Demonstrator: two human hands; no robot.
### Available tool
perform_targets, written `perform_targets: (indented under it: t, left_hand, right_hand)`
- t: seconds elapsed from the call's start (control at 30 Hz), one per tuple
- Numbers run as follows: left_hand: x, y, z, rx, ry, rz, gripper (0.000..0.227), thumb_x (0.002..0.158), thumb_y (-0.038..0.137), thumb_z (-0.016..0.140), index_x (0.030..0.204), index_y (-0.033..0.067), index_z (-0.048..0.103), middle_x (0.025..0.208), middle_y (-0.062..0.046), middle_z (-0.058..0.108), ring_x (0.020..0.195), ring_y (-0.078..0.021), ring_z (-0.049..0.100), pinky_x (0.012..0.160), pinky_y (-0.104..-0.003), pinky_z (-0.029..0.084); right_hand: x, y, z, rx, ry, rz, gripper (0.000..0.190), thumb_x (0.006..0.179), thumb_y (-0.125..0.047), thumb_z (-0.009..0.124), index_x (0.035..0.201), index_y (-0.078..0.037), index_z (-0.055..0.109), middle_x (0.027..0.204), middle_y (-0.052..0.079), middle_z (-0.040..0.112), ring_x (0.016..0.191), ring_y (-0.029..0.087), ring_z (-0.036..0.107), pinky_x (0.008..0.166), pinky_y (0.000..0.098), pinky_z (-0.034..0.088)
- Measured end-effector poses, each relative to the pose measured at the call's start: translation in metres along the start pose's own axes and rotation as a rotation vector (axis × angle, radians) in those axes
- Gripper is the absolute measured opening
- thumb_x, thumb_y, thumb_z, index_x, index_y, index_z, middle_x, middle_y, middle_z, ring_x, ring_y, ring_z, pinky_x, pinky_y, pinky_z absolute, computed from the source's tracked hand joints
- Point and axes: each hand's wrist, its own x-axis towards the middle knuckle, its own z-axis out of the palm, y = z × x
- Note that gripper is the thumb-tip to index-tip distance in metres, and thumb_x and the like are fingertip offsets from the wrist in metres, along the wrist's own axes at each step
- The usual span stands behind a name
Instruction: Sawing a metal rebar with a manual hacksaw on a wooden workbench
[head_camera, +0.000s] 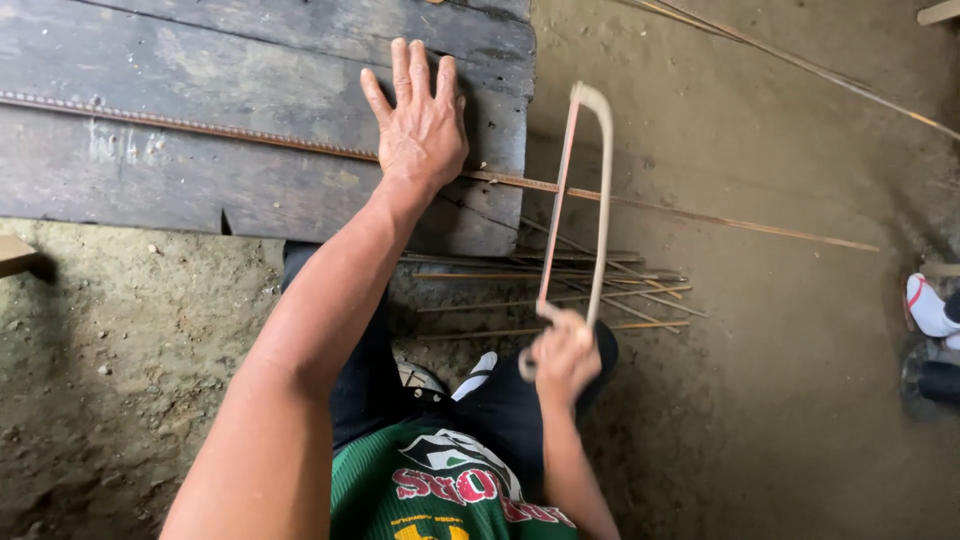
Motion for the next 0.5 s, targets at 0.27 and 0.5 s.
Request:
perform_targets:
  t: [0.27, 0.5]
  left_hand:
    - [0.002, 0.0, -0.009, -0.064, -0.086, -0.043, 0.052, 0.107, 0.025, 0.044, 0.155, 0.0071, 0.039, 0.166, -0.026, 0.021, 0.152, -0.0425, 0.004, 0.114, -0.078, 0.004]
    - [0.001, 0.004, -0.004, -0.023, -0.039, -0.021, 0.05, 0.106, 0.026, 0.049, 0.153, 0.0082, 0.042, 0.164, -0.029, 0.023, 0.152, -0.0439, 0.007, 0.114, -0.078, 0.01]
  right_hand:
    - [0.014, 0.081, -0.07, 0.517, -0.094, 0.258, 0.042, 0.105, -0.041, 0.042, 0.107, -0.003, 0.057, 0.051, 0.002, 0.038, 0.034, 0.016, 0.036, 0.031, 0.0312, 0.029]
    - [-0.029, 0.118, -0.123, 0.577, -0.141, 0.484, 0.045, 0.11, -0.043, 0.031, 0.121, -0.013, 0.062, 0.082, -0.003, 0.026, 0.066, 0.013, 0.04, 0.067, 0.026, 0.042]
